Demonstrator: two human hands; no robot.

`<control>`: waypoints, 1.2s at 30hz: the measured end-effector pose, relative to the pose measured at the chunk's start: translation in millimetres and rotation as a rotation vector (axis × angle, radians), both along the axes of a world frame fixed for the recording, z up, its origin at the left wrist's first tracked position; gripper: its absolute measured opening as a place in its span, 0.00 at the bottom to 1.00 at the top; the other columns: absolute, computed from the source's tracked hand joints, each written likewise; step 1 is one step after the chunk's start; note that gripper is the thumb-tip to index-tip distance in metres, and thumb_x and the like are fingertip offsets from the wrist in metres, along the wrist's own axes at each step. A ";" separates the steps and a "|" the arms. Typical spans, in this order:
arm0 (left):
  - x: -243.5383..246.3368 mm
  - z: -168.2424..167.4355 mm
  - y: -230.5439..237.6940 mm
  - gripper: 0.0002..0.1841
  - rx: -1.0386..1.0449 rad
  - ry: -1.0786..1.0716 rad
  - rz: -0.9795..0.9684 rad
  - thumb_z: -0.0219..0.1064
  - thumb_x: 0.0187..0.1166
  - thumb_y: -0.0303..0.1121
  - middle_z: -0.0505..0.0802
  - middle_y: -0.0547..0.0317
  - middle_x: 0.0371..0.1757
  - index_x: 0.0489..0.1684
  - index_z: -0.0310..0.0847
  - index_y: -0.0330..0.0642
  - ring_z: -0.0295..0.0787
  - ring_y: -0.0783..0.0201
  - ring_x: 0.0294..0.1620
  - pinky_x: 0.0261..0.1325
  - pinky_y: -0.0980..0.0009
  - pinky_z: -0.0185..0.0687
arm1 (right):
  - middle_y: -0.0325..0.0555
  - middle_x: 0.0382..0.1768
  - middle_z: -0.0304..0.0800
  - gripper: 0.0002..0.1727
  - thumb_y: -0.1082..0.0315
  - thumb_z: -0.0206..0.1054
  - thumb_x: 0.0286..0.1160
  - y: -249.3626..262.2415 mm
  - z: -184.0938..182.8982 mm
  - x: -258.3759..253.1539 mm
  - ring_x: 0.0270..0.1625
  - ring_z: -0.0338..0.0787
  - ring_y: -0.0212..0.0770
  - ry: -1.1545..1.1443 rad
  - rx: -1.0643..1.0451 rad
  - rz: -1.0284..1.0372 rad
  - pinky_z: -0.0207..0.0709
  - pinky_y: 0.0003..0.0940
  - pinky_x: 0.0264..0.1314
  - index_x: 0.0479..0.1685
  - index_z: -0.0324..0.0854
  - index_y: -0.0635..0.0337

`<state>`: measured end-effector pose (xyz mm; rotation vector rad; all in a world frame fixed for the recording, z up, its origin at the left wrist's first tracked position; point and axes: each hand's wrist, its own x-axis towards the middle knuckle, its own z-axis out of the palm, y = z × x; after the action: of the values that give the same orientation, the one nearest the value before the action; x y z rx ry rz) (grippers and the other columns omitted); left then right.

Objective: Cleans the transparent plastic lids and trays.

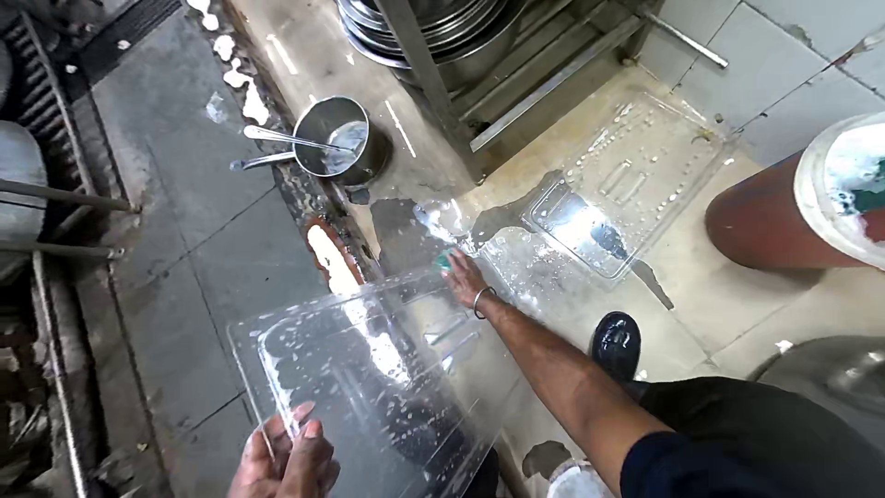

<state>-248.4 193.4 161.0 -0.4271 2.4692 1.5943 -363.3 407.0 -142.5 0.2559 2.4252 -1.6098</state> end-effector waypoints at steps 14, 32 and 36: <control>-3.1 0.9 15.2 0.10 0.065 0.081 0.080 0.53 0.85 0.25 0.77 0.71 0.22 0.59 0.73 0.38 0.69 0.76 0.12 0.15 0.80 0.71 | 0.66 0.91 0.57 0.34 0.53 0.44 0.95 19.0 -18.1 187.6 0.94 0.57 0.60 -0.586 0.170 -0.180 0.48 0.48 0.96 0.92 0.56 0.67; 4.4 3.9 26.2 0.12 -0.010 0.029 0.132 0.56 0.92 0.33 0.81 0.53 0.31 0.63 0.76 0.36 0.72 0.64 0.19 0.22 0.67 0.72 | 0.59 0.90 0.62 0.29 0.62 0.53 0.90 -33.0 157.4 215.0 0.92 0.64 0.53 0.137 -0.044 0.160 0.58 0.46 0.94 0.88 0.67 0.61; 5.8 5.6 29.0 0.14 -0.005 0.028 0.062 0.55 0.92 0.33 0.81 0.51 0.35 0.68 0.74 0.35 0.75 0.62 0.23 0.27 0.63 0.77 | 0.63 0.83 0.72 0.29 0.66 0.57 0.87 5.6 126.5 231.3 0.85 0.74 0.57 -0.310 0.104 0.102 0.65 0.52 0.88 0.86 0.68 0.63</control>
<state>-242.6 222.4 166.6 -0.4899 2.5047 1.6292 -132.1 412.6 -16.0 0.3633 2.2466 -1.2959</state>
